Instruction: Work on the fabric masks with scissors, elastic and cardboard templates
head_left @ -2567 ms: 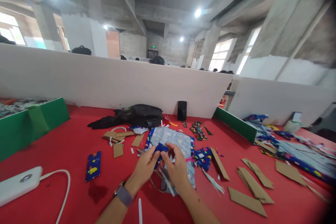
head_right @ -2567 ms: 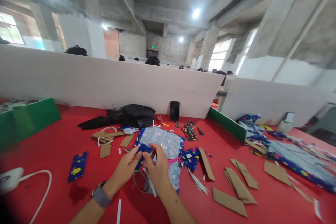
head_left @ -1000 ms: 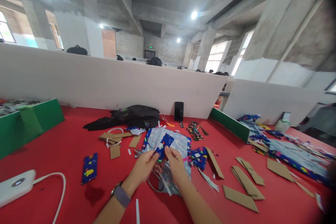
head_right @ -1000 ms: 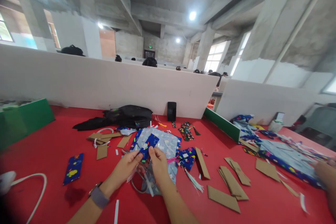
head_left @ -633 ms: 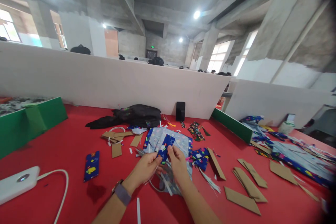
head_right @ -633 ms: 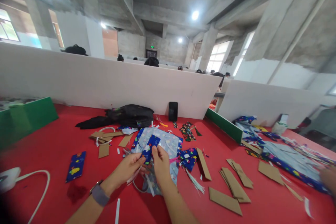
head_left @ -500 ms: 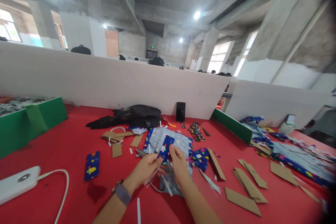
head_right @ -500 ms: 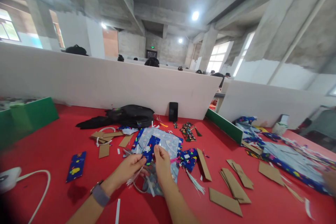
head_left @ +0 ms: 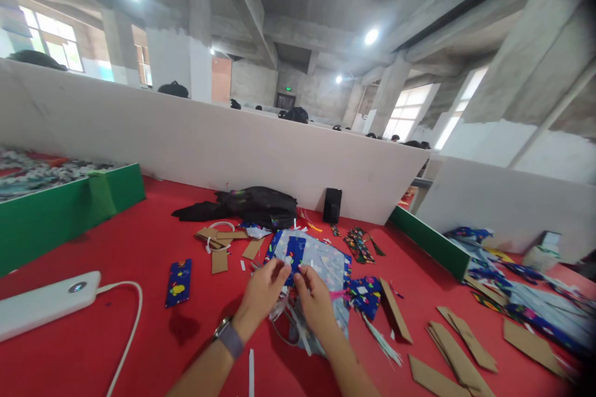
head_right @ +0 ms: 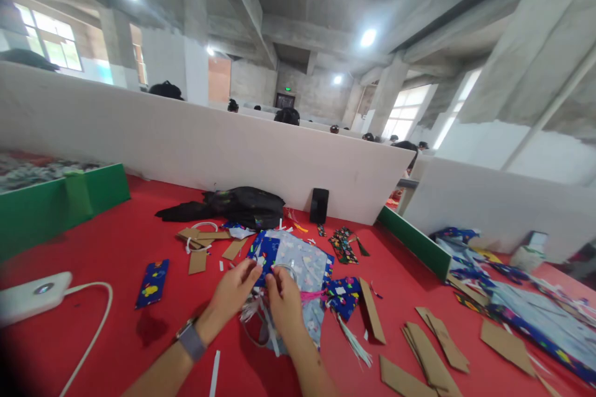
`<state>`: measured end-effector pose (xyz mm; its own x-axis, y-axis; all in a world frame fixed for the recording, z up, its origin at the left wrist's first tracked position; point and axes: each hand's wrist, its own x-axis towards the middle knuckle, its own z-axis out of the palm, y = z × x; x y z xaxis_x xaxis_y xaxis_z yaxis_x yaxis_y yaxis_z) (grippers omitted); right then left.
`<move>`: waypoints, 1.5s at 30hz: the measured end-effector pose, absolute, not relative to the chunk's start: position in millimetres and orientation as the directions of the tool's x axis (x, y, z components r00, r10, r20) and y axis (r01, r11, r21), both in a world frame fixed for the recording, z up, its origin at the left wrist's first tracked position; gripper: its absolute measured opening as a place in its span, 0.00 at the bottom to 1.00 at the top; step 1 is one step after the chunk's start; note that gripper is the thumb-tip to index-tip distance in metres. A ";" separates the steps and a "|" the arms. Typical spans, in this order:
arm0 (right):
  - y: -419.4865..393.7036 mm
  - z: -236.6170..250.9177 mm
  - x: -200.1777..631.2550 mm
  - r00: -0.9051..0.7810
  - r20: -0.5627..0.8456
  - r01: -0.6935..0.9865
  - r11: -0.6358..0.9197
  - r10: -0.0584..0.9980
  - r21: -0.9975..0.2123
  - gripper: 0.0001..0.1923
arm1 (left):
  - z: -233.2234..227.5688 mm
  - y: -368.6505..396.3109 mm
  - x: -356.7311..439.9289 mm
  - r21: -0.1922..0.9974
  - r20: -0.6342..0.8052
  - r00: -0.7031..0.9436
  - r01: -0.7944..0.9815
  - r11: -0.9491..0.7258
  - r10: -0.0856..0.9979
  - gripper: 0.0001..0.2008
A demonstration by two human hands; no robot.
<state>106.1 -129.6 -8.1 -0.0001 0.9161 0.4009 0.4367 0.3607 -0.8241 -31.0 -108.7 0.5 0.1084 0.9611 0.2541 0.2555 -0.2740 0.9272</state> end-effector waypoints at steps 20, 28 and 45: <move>-142.0 -9.4 86.5 -0.211 0.212 0.299 0.269 0.954 -0.915 0.14 | 17.2 -112.8 -37.5 0.877 0.023 0.051 -0.481 0.004 0.998 0.20; -144.2 -7.1 82.0 -0.226 0.164 0.203 0.210 0.960 -0.956 0.16 | 20.6 -115.1 -39.8 0.895 0.039 0.008 -0.445 -0.031 0.999 0.20; -143.0 -13.4 80.8 -0.228 0.067 -0.008 0.067 0.971 -0.998 0.18 | 18.5 -114.6 -37.5 0.934 -0.014 0.113 -0.353 0.053 0.994 0.27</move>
